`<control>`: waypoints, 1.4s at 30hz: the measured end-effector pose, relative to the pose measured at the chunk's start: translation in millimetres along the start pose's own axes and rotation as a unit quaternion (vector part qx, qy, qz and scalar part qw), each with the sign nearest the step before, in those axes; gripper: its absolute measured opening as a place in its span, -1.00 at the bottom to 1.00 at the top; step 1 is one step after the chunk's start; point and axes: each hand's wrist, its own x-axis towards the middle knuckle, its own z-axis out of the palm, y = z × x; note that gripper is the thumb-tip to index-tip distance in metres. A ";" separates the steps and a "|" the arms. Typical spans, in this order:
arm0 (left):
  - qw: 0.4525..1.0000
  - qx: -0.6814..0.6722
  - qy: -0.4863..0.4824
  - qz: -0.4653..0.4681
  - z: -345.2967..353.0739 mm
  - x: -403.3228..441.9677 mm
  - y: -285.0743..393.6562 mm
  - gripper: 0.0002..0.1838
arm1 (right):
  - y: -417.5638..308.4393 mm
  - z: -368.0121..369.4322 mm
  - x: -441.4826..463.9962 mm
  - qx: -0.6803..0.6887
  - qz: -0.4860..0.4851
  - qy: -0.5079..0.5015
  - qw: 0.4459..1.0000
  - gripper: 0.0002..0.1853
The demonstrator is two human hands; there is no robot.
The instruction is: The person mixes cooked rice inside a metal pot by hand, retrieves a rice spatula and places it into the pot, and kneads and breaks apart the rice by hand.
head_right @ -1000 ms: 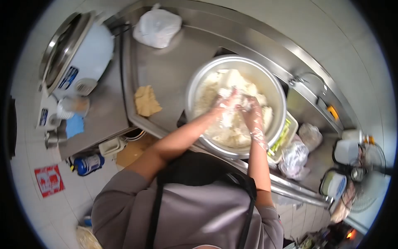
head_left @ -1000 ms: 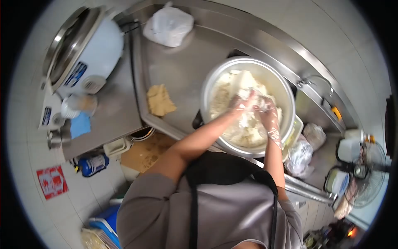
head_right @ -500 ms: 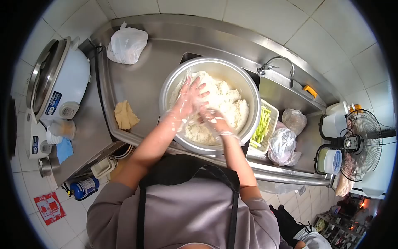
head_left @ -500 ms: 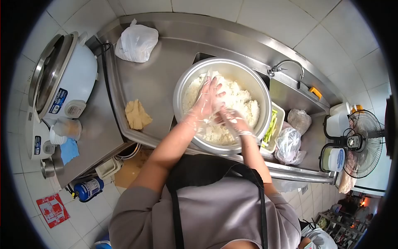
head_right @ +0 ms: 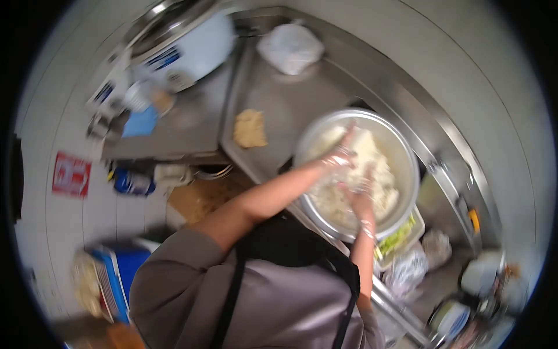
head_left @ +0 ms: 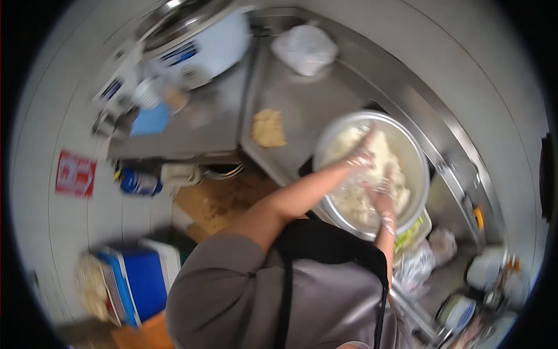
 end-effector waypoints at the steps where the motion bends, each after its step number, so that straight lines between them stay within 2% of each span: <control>1: 0.991 -0.119 -0.018 -0.059 3.8 -15.5 13.1 0.05 | 14.0 -7.4 8.2 -0.044 -0.039 0.049 0.997 0.07; 2: 0.962 -0.244 -0.021 -0.122 7.7 -30.8 26.5 -0.04 | 18.4 -12.3 6.0 0.199 -0.004 0.017 0.980 -0.04; 3: 0.918 -0.352 -0.009 -0.184 11.4 -45.7 41.1 -0.12 | 14.0 -9.2 11.9 0.186 -0.032 0.085 0.978 -0.04; 4: 0.980 -0.166 -0.042 -0.099 16.5 -50.7 16.8 -0.40 | 8.3 -4.6 19.5 0.175 -0.055 0.159 0.970 -0.04; 5: 0.968 -0.024 -0.103 -0.227 20.7 -64.6 72.8 -0.40 | 6.4 -1.2 28.0 0.187 -0.046 0.175 0.965 -0.05; 6: 0.947 -0.096 -0.067 -0.299 31.3 -80.6 75.7 -0.26 | 6.0 1.2 35.0 0.198 -0.035 0.197 0.960 -0.05; 7: 0.942 -0.074 -0.108 -0.309 37.3 -88.5 84.7 -0.22 | -0.6 5.0 37.9 0.209 -0.023 0.222 0.952 -0.06; 8: 0.965 0.027 -0.125 -0.228 36.7 -102.4 93.7 -0.27 | -6.7 6.9 37.8 0.206 -0.006 0.212 0.955 -0.06; 10: 0.943 0.266 -0.170 -0.103 35.5 -114.4 101.0 -0.45 | -35.9 5.5 31.9 0.192 0.028 0.197 0.961 -0.07; 11: 0.948 0.253 -0.177 -0.079 35.1 -119.5 95.6 -0.50 | -47.8 9.0 28.0 0.323 0.026 0.186 0.928 -0.12; 13: 0.954 0.228 -0.192 -0.025 31.6 -126.1 88.4 -0.61 | -47.1 2.9 25.6 0.462 0.040 0.169 0.870 -0.15; 14: 0.955 0.217 -0.202 -0.033 28.3 -128.3 90.6 -0.63 | -48.2 1.3 25.0 0.527 0.044 0.159 0.833 -0.16; 15: 0.955 0.206 -0.211 -0.039 23.6 -130.1 99.8 -0.64 | -64.8 5.0 22.7 0.525 0.039 0.205 0.825 -0.21; 16: 0.954 0.197 -0.220 -0.046 17.5 -133.9 108.3 -0.65 | -73.0 10.9 18.2 0.444 0.003 0.249 0.860 -0.24; 17: 0.955 0.214 -0.201 0.039 11.4 -139.8 107.0 -0.66 | -80.3 19.1 13.2 0.360 -0.033 0.291 0.886 -0.26; 18: 0.951 0.234 -0.200 0.024 -0.3 -149.1 118.2 -0.66 | -88.6 28.7 7.8 0.273 -0.068 0.330 0.901 -0.28; 19: 0.947 0.254 -0.198 0.008 -14.7 -161.1 134.0 -0.66 | -108.6 40.4 10.3 0.191 -0.075 0.405 0.891 -0.33; 20: 0.942 0.273 -0.196 -0.011 -28.4 -174.1 144.7 -0.66 | -105.4 48.4 13.3 0.183 -0.069 0.375 0.906 -0.37; 22: 0.972 0.153 -0.176 -0.031 -67.7 -213.4 155.2 -0.58 | -110.0 66.2 23.4 0.170 -0.060 0.314 0.932 -0.43; 23: 0.986 0.085 -0.102 -0.098 -87.7 -233.2 152.0 -0.57 | -126.1 92.5 26.0 0.355 -0.035 0.348 0.867 -0.56; 24: 0.986 0.015 -0.027 -0.162 -108.9 -253.6 147.5 -0.57 | -123.9 110.1 35.2 0.397 -0.026 0.306 0.865 -0.60; 26: 0.973 -0.168 0.017 -0.155 -168.2 -303.6 174.6 -0.61 | -98.1 148.6 68.0 0.472 -0.008 0.222 0.853 -0.67; 27: 0.979 -0.152 0.064 -0.116 -195.3 -329.0 186.3 -0.63 | -112.6 180.7 58.9 0.516 -0.118 0.129 0.838 -0.68; 28: 0.981 -0.139 0.109 -0.077 -218.5 -355.8 196.8 -0.64 | -155.9 206.5 33.3 0.493 -0.073 0.101 0.861 -0.71; 30: 0.974 -0.100 0.197 -0.053 -252.0 -409.5 229.9 -0.64 | -219.0 266.2 -1.3 0.558 -0.051 0.006 0.829 -0.76; 32: 0.937 -0.079 0.338 -0.027 -265.3 -455.8 245.7 -0.60 | -254.1 320.5 -5.6 0.576 -0.019 -0.073 0.814 -0.79; 33: 0.927 -0.088 0.364 -0.010 -274.2 -481.0 250.6 -0.60 | -266.0 351.9 -1.7 0.572 0.009 -0.095 0.815 -0.81; 34: 0.916 -0.096 0.390 0.005 -281.8 -503.4 254.7 -0.59 | -282.7 382.4 -1.4 0.576 -0.016 -0.141 0.805 -0.82; 35: 0.876 -0.096 0.470 -0.036 -281.0 -518.8 266.6 -0.59 | -312.3 403.6 -11.7 0.572 -0.023 -0.180 0.800 -0.82; 37: 0.856 -0.081 0.511 -0.016 -306.6 -562.1 253.5 -0.60 | -374.1 442.3 -30.4 0.543 -0.015 -0.245 0.803 -0.82; 38: 0.844 -0.075 0.530 -0.007 -317.8 -583.8 248.9 -0.61 | -406.1 458.9 -38.5 0.521 -0.042 -0.273 0.807 -0.82; 42: 0.730 -0.139 0.666 0.069 -324.6 -648.4 251.0 -0.65 | -504.1 537.4 -41.1 0.424 -0.159 -0.402 0.796 -0.79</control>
